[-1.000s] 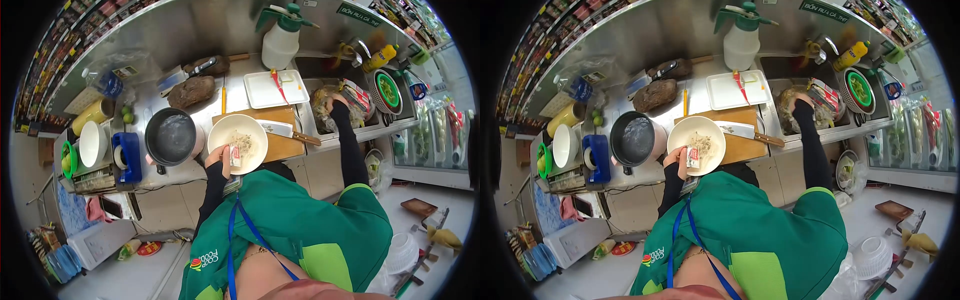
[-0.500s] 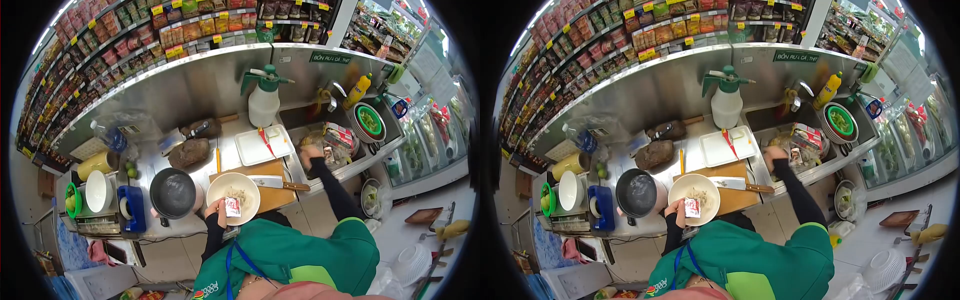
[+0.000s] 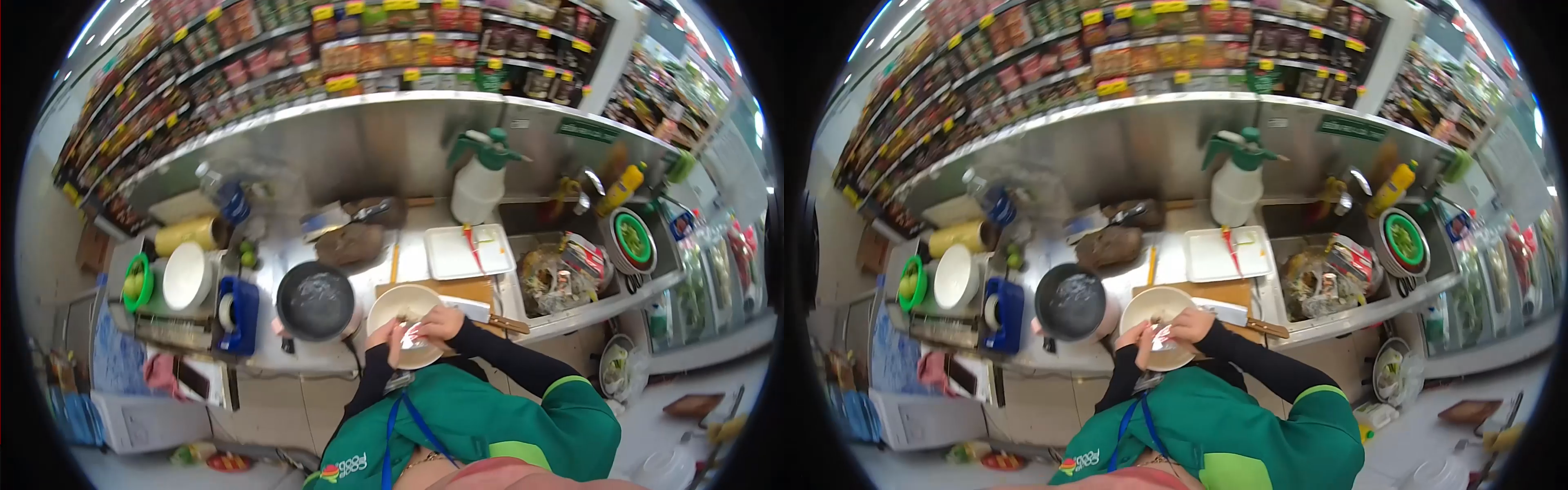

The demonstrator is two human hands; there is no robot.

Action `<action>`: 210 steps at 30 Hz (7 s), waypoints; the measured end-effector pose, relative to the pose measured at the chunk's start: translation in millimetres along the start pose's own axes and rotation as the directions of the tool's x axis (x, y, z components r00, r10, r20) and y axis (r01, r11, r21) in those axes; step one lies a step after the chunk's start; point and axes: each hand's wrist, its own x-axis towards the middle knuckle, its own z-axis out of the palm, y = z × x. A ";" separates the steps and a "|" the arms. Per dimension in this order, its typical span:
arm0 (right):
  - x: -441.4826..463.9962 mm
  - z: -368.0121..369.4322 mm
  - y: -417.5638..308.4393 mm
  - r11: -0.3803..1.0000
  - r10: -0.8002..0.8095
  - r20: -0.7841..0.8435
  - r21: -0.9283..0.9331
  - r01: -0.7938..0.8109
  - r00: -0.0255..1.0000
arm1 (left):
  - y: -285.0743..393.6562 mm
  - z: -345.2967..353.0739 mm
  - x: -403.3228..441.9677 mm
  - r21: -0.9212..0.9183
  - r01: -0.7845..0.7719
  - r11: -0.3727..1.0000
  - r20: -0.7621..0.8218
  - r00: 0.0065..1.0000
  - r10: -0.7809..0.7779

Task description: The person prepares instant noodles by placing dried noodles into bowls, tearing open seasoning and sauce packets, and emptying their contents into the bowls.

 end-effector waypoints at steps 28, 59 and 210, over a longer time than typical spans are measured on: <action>48.3 -14.2 -10.1 0.971 0.216 0.368 0.018 -0.239 0.904 | 4.5 -14.5 2.4 0.411 -0.449 0.793 -0.017 0.866 0.499; 48.1 -8.5 -8.1 0.904 0.350 0.271 0.153 -0.399 0.897 | 24.8 -10.5 -0.6 0.209 -0.235 0.949 -0.077 0.964 0.255; 58.9 -9.7 5.4 0.999 0.046 0.465 -0.007 -0.048 0.884 | 15.8 -4.7 6.9 0.471 -0.462 0.751 -0.036 0.841 0.539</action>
